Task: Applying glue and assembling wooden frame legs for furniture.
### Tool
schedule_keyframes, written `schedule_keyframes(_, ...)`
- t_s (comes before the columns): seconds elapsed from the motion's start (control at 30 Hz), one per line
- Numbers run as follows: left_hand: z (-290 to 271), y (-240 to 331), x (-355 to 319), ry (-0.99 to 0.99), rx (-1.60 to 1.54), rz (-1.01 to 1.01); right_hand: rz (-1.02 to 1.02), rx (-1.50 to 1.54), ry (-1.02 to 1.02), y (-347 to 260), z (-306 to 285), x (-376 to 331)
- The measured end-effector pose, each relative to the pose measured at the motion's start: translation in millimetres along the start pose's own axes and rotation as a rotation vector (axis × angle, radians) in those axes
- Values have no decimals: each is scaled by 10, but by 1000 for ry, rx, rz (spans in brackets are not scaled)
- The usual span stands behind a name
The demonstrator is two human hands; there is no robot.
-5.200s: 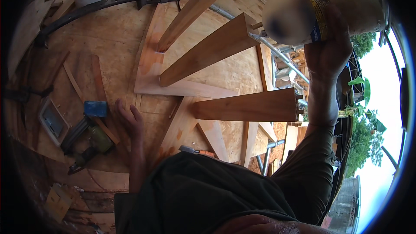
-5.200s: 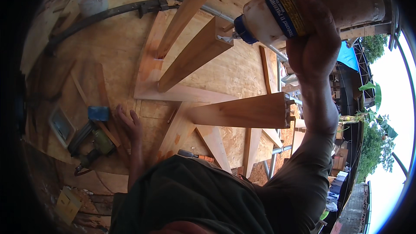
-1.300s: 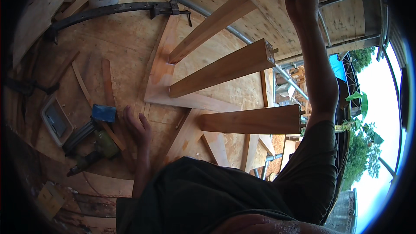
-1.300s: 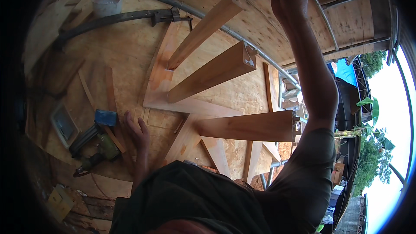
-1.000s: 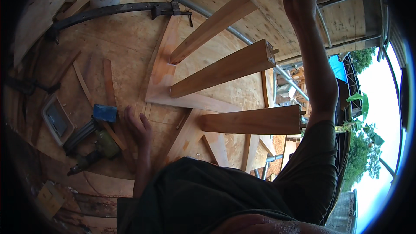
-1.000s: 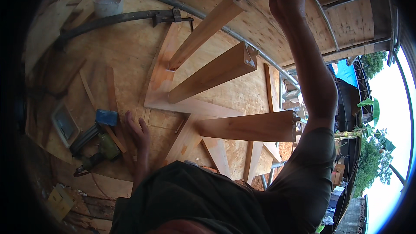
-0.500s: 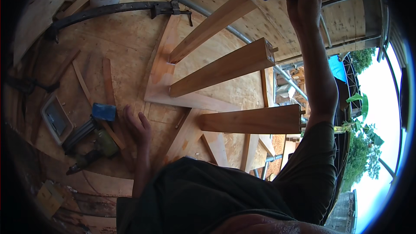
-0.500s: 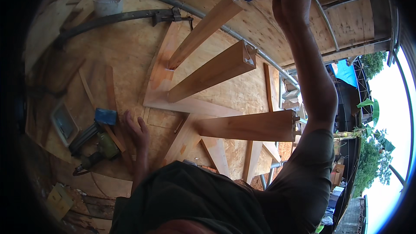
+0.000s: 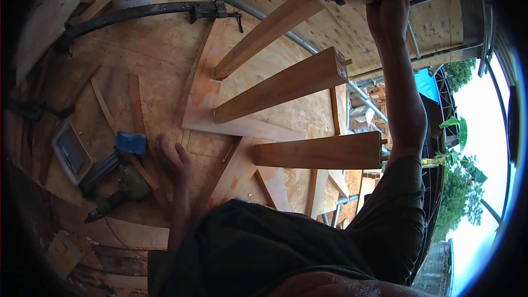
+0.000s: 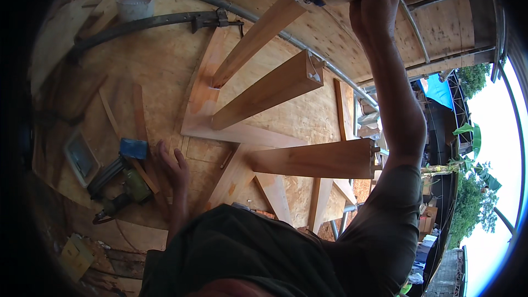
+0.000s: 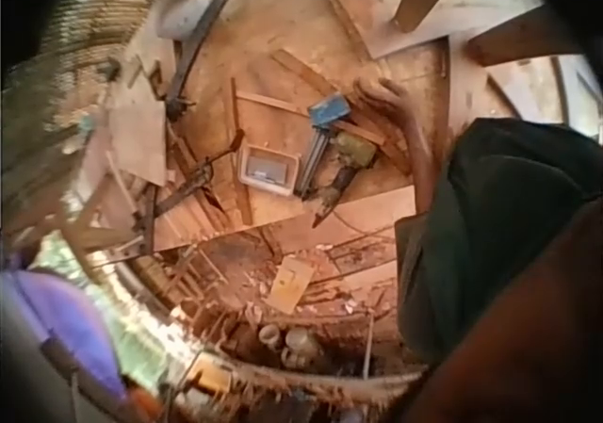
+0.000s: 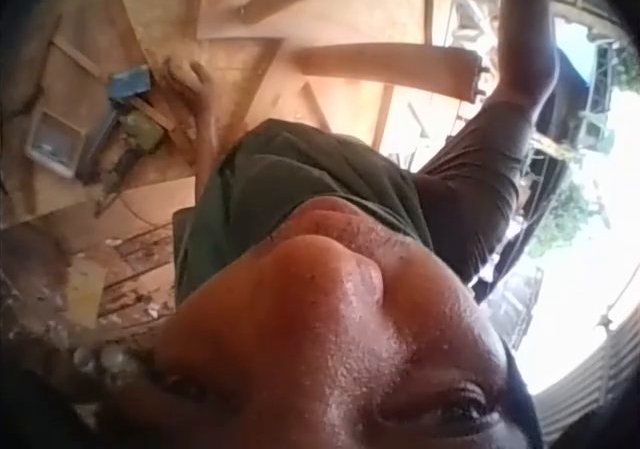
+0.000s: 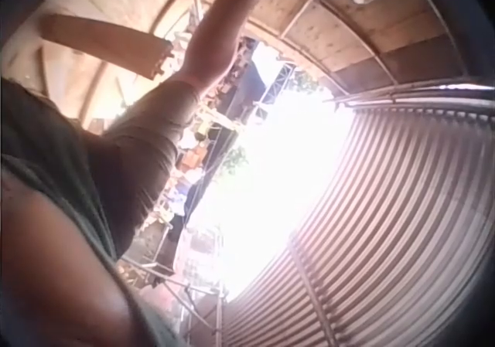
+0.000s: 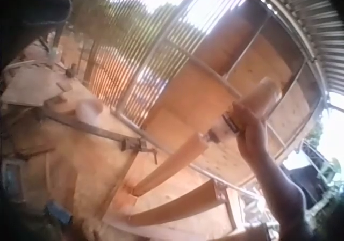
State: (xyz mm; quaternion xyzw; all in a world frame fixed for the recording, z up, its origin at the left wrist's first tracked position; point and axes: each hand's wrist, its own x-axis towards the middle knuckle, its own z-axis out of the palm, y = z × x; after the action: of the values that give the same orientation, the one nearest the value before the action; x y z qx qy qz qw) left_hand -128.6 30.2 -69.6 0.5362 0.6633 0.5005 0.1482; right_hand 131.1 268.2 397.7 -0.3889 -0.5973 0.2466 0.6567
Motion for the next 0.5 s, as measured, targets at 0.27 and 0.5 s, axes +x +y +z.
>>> schedule_keyframes(0.27, -21, 17, 16, -15, 22, 2, 2, -9, -16, 12, -64, -26)
schedule_keyframes(0.5, -9, 24, 4, -19, 8, -22, 1, -11, 38, -32, -2, -35)
